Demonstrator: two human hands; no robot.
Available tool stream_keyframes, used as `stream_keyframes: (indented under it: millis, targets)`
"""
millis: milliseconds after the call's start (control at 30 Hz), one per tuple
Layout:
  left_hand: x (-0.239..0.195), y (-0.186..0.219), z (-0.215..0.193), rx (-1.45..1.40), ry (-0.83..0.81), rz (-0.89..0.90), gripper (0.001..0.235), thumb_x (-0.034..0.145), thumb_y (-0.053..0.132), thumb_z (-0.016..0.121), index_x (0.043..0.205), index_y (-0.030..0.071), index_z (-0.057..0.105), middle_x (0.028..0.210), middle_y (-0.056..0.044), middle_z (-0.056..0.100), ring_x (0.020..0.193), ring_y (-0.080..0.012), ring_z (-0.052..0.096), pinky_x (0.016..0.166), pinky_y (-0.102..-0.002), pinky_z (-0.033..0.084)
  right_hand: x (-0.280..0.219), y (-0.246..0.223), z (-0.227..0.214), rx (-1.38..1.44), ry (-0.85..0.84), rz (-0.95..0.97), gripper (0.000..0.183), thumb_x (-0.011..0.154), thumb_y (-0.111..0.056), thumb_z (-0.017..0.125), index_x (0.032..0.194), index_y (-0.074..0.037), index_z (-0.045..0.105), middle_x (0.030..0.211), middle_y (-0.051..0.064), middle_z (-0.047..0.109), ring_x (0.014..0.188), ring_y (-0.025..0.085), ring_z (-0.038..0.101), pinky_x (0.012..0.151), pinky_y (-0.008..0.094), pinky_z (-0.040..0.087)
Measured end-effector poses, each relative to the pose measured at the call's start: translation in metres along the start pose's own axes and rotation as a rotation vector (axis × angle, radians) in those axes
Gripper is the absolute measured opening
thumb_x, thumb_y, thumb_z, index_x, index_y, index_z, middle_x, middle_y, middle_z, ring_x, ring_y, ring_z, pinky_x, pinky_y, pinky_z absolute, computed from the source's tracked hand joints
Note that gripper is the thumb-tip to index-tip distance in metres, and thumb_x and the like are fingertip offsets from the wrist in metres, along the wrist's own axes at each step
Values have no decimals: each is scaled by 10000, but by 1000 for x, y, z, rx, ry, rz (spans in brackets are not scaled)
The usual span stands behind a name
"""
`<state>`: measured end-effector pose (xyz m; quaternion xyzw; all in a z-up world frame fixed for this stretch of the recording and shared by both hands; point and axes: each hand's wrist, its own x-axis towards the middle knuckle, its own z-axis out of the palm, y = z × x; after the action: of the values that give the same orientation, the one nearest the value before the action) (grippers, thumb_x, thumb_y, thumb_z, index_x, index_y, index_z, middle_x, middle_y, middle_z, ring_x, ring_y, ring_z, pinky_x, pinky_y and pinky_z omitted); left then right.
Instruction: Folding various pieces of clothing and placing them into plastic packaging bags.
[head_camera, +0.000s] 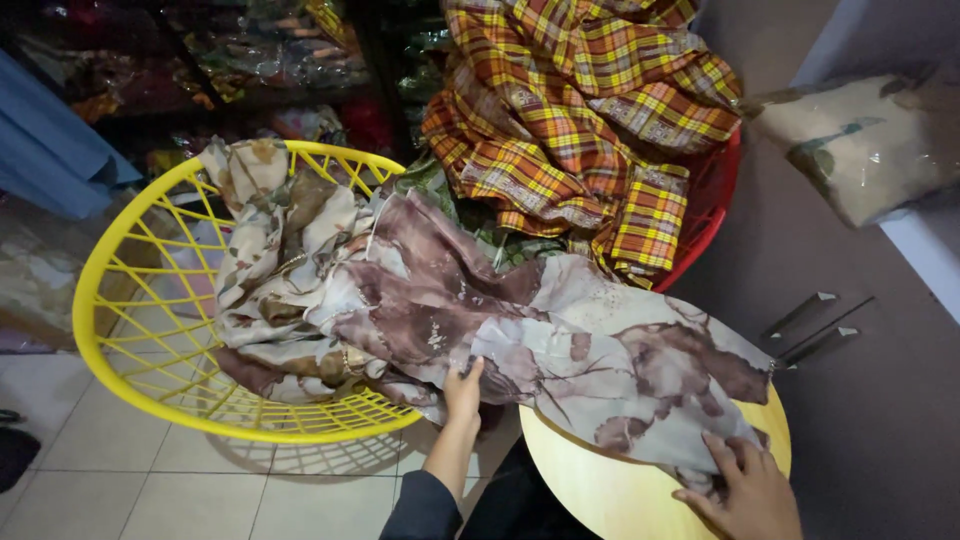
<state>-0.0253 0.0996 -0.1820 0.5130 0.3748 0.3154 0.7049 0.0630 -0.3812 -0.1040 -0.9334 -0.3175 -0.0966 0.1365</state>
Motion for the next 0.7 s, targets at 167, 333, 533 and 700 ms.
stream_keyframes:
  millis: [167,333,533,700]
  targets:
    - [-6,38,-4,428,634,-202,931,690,462,947,1424,96,506,1447,-227,488,1306,-359,485,1083,-467,411,11,-18,-31,-173,-220,80,1034,642,-381,791,1577,-339,352,1409,75,521,1164,322,605,953,460,551]
    - [125,-19,-86,287,763,59,1359,624,566,919,1562,-50,152,1527,-332,359,1362,-446,449,1131,-493,360,5,-17,-35,-135,-258,107,944,686,-230,785,1529,-401,397,1406,71,523,1252,344,568,1026,443,537]
    - [170,35,-166,835,473,-176,939,751,636,833,1333,-62,595,1302,-329,627,1217,-463,614,1038,-506,479,-24,67,39,-14,-327,42,1018,600,-204,835,1503,-428,423,1415,197,438,1339,439,486,1043,444,508]
    - [106,94,-197,1105,365,24,607,732,445,858,1119,-8,743,1109,-294,737,1074,-459,700,946,-511,549,-70,104,112,-36,-494,257,861,757,-251,826,1520,-432,469,1333,179,503,1270,379,584,1097,424,495]
